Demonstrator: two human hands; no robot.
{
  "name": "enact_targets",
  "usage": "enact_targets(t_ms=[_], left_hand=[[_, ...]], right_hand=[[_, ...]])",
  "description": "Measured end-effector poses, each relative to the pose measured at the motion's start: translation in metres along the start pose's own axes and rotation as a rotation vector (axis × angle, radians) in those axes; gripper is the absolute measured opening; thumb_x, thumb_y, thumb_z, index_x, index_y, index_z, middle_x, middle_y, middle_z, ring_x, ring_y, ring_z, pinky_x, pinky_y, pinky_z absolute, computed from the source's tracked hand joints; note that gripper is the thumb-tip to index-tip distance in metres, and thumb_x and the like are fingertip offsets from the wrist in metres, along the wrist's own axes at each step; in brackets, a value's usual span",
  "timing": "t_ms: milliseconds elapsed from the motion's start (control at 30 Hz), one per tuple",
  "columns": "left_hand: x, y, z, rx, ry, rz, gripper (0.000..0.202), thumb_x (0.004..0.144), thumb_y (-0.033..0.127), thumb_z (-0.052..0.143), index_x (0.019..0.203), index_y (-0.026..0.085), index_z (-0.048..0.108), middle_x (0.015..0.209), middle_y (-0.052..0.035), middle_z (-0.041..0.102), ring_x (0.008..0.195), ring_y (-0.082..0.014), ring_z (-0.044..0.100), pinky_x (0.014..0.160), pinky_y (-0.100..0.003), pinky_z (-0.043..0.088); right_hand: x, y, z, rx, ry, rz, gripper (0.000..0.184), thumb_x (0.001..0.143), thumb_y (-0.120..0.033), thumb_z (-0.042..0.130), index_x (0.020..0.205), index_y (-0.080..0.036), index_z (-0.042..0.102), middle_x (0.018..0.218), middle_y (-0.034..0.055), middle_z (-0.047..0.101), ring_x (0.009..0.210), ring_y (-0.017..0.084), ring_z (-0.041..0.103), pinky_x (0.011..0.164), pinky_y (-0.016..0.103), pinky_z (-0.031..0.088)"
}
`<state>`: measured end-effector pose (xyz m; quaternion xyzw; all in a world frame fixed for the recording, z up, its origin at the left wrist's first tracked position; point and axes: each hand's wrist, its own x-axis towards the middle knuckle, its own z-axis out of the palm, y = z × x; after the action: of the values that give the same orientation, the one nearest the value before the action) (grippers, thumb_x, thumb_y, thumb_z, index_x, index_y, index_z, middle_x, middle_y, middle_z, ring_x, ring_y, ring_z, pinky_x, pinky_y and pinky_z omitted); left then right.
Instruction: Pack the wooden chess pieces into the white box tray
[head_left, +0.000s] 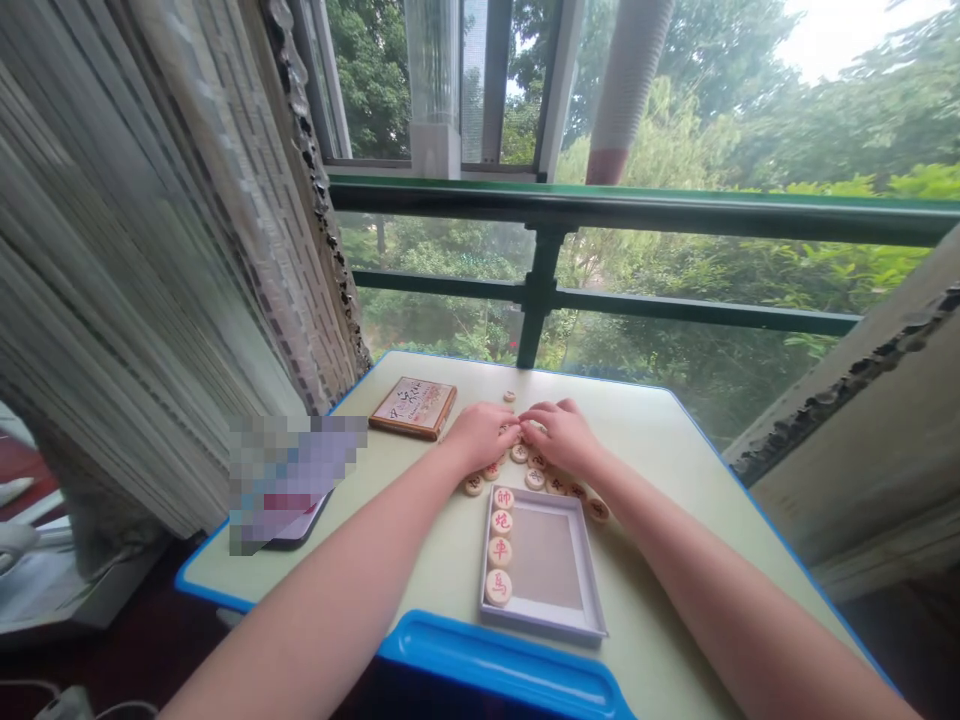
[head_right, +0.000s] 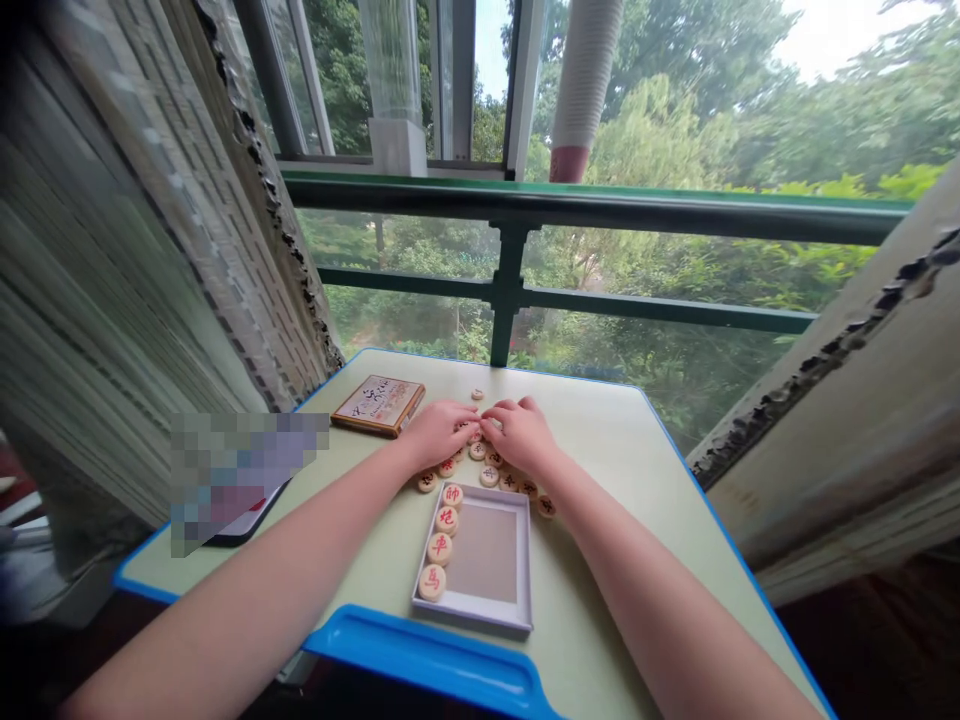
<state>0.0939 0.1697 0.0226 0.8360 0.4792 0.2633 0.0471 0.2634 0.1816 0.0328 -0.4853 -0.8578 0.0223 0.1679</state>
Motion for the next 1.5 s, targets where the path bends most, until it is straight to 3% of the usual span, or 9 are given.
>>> enact_targets(t_ms=[200,400,567,700,833,967,1300,1400,1500], left_hand=[[0.001,0.011,-0.001,0.059,0.037,0.021,0.024,0.082,0.026,0.049,0.091,0.021,0.070,0.098,-0.0055,0.070,0.095,-0.0205,0.061,0.087,-0.033,0.044],[-0.001,0.013,-0.006,0.097,-0.016,0.003,0.024,0.083,0.028,0.047,0.084,0.022,0.071,0.088,-0.0050,0.071,0.091,-0.0210,0.061,0.086,-0.035,0.043],[0.000,0.007,-0.007,0.091,-0.084,-0.010,0.024,0.082,0.029,0.048,0.080,0.023,0.071,0.100,-0.0025,0.070,0.098,-0.0213,0.058,0.090,-0.035,0.040],[0.000,0.006,-0.006,0.087,-0.082,-0.009,0.023,0.082,0.028,0.049,0.082,0.022,0.071,0.101,-0.0030,0.070,0.099,-0.0210,0.058,0.091,-0.035,0.039],[0.000,0.008,-0.006,0.091,-0.078,-0.010,0.023,0.082,0.027,0.048,0.081,0.022,0.071,0.098,-0.0041,0.070,0.097,-0.0210,0.059,0.090,-0.036,0.039],[0.000,0.009,-0.007,0.100,-0.073,-0.030,0.023,0.081,0.026,0.048,0.082,0.021,0.071,0.096,-0.0051,0.070,0.097,-0.0213,0.058,0.090,-0.036,0.039],[-0.001,0.008,-0.007,0.046,-0.009,-0.026,0.019,0.079,0.028,0.055,0.084,0.020,0.071,0.094,-0.0063,0.070,0.097,-0.0232,0.057,0.090,-0.038,0.040],[-0.001,0.009,-0.007,0.050,0.007,-0.034,0.019,0.079,0.029,0.057,0.089,0.020,0.070,0.094,-0.0069,0.070,0.097,-0.0238,0.057,0.089,-0.039,0.040],[-0.001,0.009,-0.007,0.049,0.057,-0.046,0.025,0.077,0.032,0.060,0.097,0.020,0.068,0.096,-0.0065,0.070,0.096,-0.0238,0.058,0.089,-0.039,0.041]], right_hand=[[0.001,-0.002,0.000,-0.052,-0.007,0.073,0.030,0.086,-0.034,0.043,0.091,-0.021,0.070,0.093,0.0059,0.068,0.083,0.021,0.047,0.083,0.033,0.029],[0.002,0.001,0.003,-0.070,0.005,0.118,0.033,0.087,-0.036,0.041,0.103,-0.023,0.068,0.099,0.0070,0.066,0.087,0.022,0.047,0.083,0.033,0.028],[0.001,0.007,0.003,-0.069,-0.024,0.152,0.034,0.088,-0.028,0.039,0.092,-0.021,0.071,0.094,0.0078,0.066,0.083,0.020,0.048,0.082,0.032,0.027],[-0.001,0.012,0.003,-0.026,-0.022,0.202,0.032,0.086,-0.031,0.042,0.101,-0.023,0.069,0.096,0.0081,0.064,0.088,0.021,0.046,0.084,0.032,0.028],[-0.002,0.015,0.002,0.044,-0.045,0.194,0.028,0.083,-0.034,0.048,0.100,-0.026,0.070,0.096,0.0064,0.063,0.088,0.021,0.044,0.084,0.031,0.030],[-0.002,0.015,0.000,0.113,-0.041,0.221,0.027,0.079,-0.037,0.053,0.092,-0.022,0.071,0.091,0.0072,0.062,0.088,0.022,0.044,0.083,0.031,0.032],[-0.008,0.010,-0.005,0.361,0.065,0.299,0.019,0.073,-0.034,0.063,0.084,-0.019,0.068,0.082,0.0055,0.066,0.103,0.025,0.043,0.090,0.036,0.035],[-0.008,0.007,-0.007,0.490,0.094,0.312,0.020,0.072,-0.033,0.065,0.083,-0.017,0.066,0.088,0.0065,0.067,0.097,0.022,0.050,0.088,0.035,0.038],[-0.010,0.002,-0.011,0.738,0.089,0.362,0.033,0.072,-0.035,0.065,0.099,-0.016,0.062,0.090,0.0072,0.067,0.082,0.017,0.058,0.075,0.032,0.044]])
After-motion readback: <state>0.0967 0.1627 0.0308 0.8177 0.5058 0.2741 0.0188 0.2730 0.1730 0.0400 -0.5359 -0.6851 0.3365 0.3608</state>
